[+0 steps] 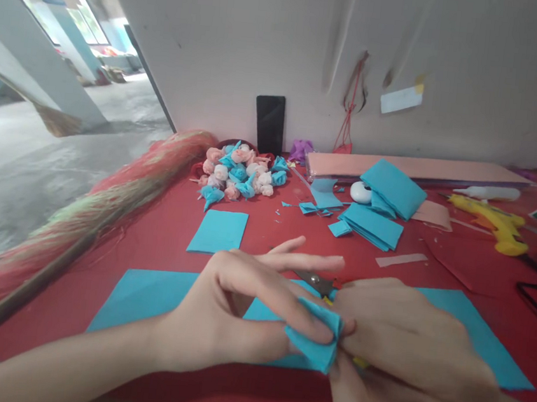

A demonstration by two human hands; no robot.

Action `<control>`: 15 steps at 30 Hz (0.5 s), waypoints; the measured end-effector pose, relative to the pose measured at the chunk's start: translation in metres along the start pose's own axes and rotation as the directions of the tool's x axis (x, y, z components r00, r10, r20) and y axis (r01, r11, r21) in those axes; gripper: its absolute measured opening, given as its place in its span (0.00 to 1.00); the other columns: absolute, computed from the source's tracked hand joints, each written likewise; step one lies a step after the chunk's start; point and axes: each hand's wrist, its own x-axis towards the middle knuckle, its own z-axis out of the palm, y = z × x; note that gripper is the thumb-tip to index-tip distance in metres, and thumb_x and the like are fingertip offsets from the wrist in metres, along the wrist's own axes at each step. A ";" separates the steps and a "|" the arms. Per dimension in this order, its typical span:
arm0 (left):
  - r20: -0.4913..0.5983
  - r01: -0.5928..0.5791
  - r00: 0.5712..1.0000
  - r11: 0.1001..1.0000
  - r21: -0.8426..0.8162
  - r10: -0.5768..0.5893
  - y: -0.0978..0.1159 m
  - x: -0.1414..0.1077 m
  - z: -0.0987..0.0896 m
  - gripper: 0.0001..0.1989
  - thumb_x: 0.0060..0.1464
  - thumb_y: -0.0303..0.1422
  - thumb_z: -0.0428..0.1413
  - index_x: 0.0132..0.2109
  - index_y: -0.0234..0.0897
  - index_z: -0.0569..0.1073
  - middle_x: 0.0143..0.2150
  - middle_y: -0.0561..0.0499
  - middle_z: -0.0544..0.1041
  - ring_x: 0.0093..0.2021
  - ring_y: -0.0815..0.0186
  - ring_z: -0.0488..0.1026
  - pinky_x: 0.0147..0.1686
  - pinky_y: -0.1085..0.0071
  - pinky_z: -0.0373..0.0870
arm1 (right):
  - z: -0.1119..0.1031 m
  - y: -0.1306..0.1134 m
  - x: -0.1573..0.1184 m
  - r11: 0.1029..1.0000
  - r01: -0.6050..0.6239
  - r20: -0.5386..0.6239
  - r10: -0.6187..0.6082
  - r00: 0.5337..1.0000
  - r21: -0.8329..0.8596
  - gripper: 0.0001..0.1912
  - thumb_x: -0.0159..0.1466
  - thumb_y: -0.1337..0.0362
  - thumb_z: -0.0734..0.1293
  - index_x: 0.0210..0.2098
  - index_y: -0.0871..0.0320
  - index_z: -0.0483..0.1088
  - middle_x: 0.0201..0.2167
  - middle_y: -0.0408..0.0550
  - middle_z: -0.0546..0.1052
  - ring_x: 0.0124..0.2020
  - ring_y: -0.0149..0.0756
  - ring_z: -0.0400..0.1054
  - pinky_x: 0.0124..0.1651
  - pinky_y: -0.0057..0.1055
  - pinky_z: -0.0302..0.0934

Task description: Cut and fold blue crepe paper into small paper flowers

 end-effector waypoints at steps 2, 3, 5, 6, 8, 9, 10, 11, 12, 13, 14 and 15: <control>-0.014 -0.023 1.000 0.997 0.080 0.024 0.003 0.001 0.001 0.22 0.46 0.19 0.60 0.43 0.52 0.76 0.43 0.59 0.79 0.55 0.59 0.69 0.63 0.55 0.55 | -0.001 0.001 0.000 1.000 -0.004 -0.024 0.004 1.000 -0.011 0.16 0.52 0.77 0.58 0.11 0.59 0.58 0.11 0.40 0.62 0.15 0.25 0.54 0.19 0.24 0.52; -0.036 -0.037 0.999 0.991 0.125 0.041 0.004 0.003 0.001 0.19 0.46 0.19 0.60 0.41 0.49 0.76 0.43 0.58 0.80 0.54 0.59 0.70 0.62 0.57 0.58 | -0.001 0.001 0.000 1.000 0.011 -0.022 -0.011 1.000 -0.019 0.15 0.52 0.76 0.58 0.12 0.59 0.58 0.10 0.40 0.61 0.15 0.25 0.54 0.20 0.24 0.53; -0.081 -0.085 0.991 0.973 0.213 0.104 0.008 0.007 0.001 0.13 0.47 0.21 0.61 0.37 0.44 0.76 0.40 0.55 0.81 0.47 0.62 0.76 0.58 0.61 0.64 | -0.002 0.004 0.000 0.997 0.066 -0.012 -0.066 0.998 -0.039 0.15 0.52 0.76 0.57 0.12 0.59 0.58 0.10 0.39 0.60 0.15 0.25 0.52 0.19 0.24 0.51; -0.090 -0.122 0.985 0.960 0.252 0.149 0.010 0.009 0.001 0.10 0.47 0.22 0.61 0.35 0.42 0.76 0.37 0.53 0.82 0.42 0.64 0.77 0.55 0.64 0.67 | -0.002 0.005 0.000 0.995 0.092 0.007 -0.091 0.996 -0.050 0.15 0.51 0.76 0.57 0.12 0.59 0.58 0.10 0.39 0.60 0.15 0.25 0.51 0.19 0.24 0.50; -0.074 -0.200 0.969 0.925 0.323 0.236 0.012 0.013 0.000 0.07 0.46 0.23 0.61 0.33 0.39 0.76 0.32 0.52 0.81 0.32 0.67 0.77 0.50 0.67 0.69 | -0.003 0.007 0.000 0.991 0.116 0.048 -0.114 0.992 -0.064 0.14 0.51 0.76 0.57 0.12 0.59 0.60 0.10 0.38 0.60 0.15 0.25 0.50 0.18 0.25 0.48; -0.060 -0.222 0.964 0.909 0.352 0.258 0.013 0.014 0.000 0.06 0.46 0.23 0.61 0.32 0.38 0.76 0.31 0.52 0.81 0.30 0.68 0.77 0.48 0.67 0.70 | -0.002 0.007 0.000 0.991 0.111 0.073 -0.105 0.992 -0.075 0.14 0.52 0.75 0.57 0.13 0.59 0.61 0.11 0.38 0.61 0.15 0.25 0.51 0.19 0.25 0.50; -0.048 -0.231 0.962 0.898 0.374 0.268 0.014 0.015 -0.001 0.06 0.46 0.23 0.61 0.31 0.38 0.75 0.30 0.51 0.81 0.30 0.68 0.76 0.47 0.67 0.70 | -0.002 0.007 0.000 0.990 0.108 0.077 -0.102 0.992 -0.090 0.13 0.52 0.74 0.57 0.13 0.58 0.62 0.11 0.38 0.62 0.15 0.25 0.52 0.19 0.24 0.51; -0.042 -0.228 0.964 0.892 0.389 0.264 0.015 0.016 -0.002 0.06 0.46 0.23 0.61 0.31 0.38 0.75 0.30 0.51 0.80 0.30 0.68 0.76 0.47 0.67 0.69 | -0.002 0.007 0.000 0.988 0.106 0.087 -0.097 0.992 -0.115 0.13 0.52 0.74 0.57 0.14 0.58 0.63 0.11 0.39 0.62 0.15 0.26 0.53 0.20 0.24 0.53; -0.039 -0.222 0.965 0.890 0.399 0.259 0.015 0.016 -0.002 0.06 0.46 0.22 0.60 0.31 0.38 0.75 0.30 0.51 0.80 0.29 0.69 0.75 0.47 0.67 0.69 | -0.002 0.007 0.000 0.984 0.110 0.090 -0.098 0.991 -0.142 0.13 0.52 0.74 0.56 0.15 0.57 0.64 0.11 0.39 0.62 0.15 0.26 0.54 0.21 0.24 0.54; -0.034 -0.220 0.966 0.889 0.401 0.254 0.016 0.016 -0.003 0.07 0.46 0.21 0.59 0.31 0.38 0.75 0.29 0.51 0.80 0.29 0.69 0.75 0.46 0.66 0.69 | -0.002 0.007 -0.001 0.979 0.120 0.091 -0.107 0.990 -0.164 0.13 0.52 0.74 0.56 0.16 0.57 0.65 0.11 0.39 0.63 0.15 0.27 0.55 0.21 0.25 0.54; -0.032 -0.218 0.967 0.889 0.402 0.252 0.016 0.016 -0.003 0.08 0.45 0.20 0.59 0.30 0.38 0.75 0.29 0.51 0.80 0.28 0.69 0.75 0.46 0.66 0.70 | -0.002 0.008 -0.001 0.974 0.135 0.088 -0.121 0.989 -0.181 0.13 0.52 0.74 0.56 0.16 0.56 0.65 0.11 0.39 0.63 0.15 0.27 0.55 0.20 0.25 0.54; -0.031 -0.219 0.967 0.889 0.401 0.253 0.016 0.015 -0.003 0.08 0.45 0.19 0.58 0.30 0.38 0.75 0.29 0.51 0.80 0.28 0.69 0.75 0.46 0.66 0.70 | -0.002 0.008 -0.002 0.972 0.148 0.071 -0.138 0.988 -0.181 0.13 0.53 0.74 0.56 0.17 0.56 0.65 0.11 0.39 0.63 0.15 0.27 0.55 0.19 0.25 0.52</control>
